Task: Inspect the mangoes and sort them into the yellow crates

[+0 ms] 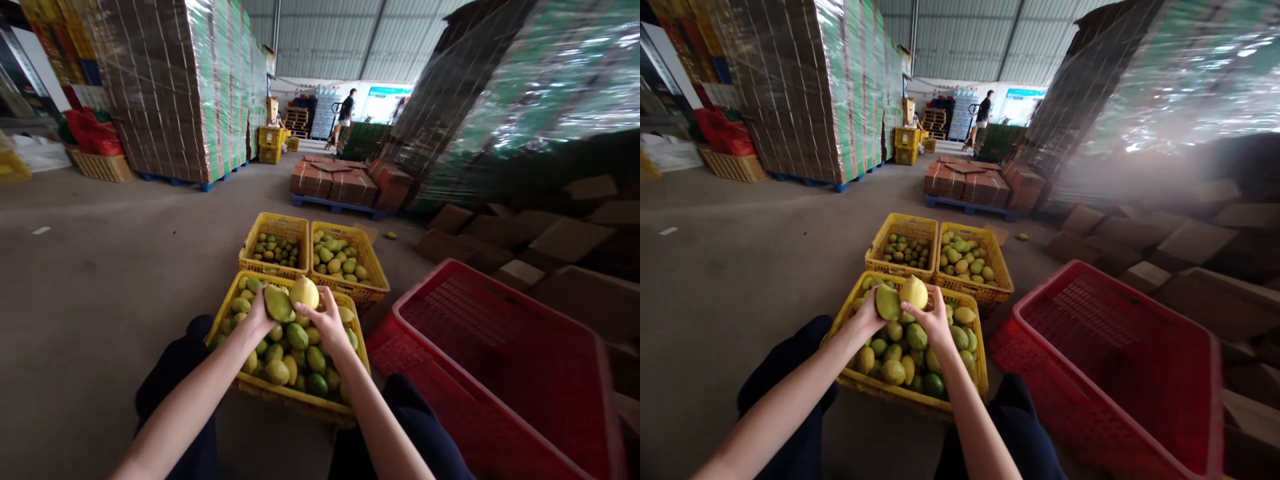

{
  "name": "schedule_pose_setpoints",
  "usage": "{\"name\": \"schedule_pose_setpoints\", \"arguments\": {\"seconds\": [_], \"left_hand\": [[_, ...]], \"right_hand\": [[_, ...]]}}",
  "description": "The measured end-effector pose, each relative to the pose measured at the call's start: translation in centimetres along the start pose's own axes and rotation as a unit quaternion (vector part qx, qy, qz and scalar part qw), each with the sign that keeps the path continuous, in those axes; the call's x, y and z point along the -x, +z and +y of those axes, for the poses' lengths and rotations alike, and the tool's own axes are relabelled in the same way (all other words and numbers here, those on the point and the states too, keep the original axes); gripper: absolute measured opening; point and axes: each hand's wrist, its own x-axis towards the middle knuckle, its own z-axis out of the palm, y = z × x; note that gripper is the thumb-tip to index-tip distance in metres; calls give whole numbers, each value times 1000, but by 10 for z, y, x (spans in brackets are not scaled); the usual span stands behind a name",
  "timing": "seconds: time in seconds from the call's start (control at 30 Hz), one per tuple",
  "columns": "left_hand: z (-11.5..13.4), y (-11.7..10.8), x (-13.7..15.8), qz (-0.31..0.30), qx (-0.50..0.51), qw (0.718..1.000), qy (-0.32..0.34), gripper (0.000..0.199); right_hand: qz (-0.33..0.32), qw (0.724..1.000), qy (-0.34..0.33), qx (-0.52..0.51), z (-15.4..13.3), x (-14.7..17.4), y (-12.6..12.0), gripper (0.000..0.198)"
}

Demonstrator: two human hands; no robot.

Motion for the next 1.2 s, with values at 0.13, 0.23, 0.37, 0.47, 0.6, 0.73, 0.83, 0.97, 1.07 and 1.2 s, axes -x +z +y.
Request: {"name": "schedule_pose_setpoints", "arguments": {"seconds": [0.13,0.23,0.37,0.47,0.6,0.73,0.83,0.97,1.07,1.2], "left_hand": [[2,0,6,36,51,996,-61,34],[10,0,7,49,86,994,-52,21],[15,3,8,22,142,988,-51,16],[14,6,13,-32,166,985,-43,21],[14,9,19,-62,131,989,-29,27],[10,9,18,-101,59,993,-21,23],[6,7,15,-123,33,992,-11,14],[2,6,14,-151,-6,989,8,16],[2,6,14,-168,-36,985,34,23],[2,4,13,-170,-69,982,47,27]], "right_hand": [[16,994,52,-91,-2,-3,-3,54],[-6,989,71,-133,-4,-1,-1,51],[-39,985,86,-141,0,-1,2,48],[-42,983,101,-146,5,-2,3,61],[-45,984,93,-145,4,-2,6,74],[-15,983,80,-164,-4,1,10,65],[30,980,60,-186,-10,3,12,54],[50,976,56,-205,-14,3,12,50],[49,972,39,-226,-15,3,12,46],[54,968,30,-243,-15,4,14,39]]}}
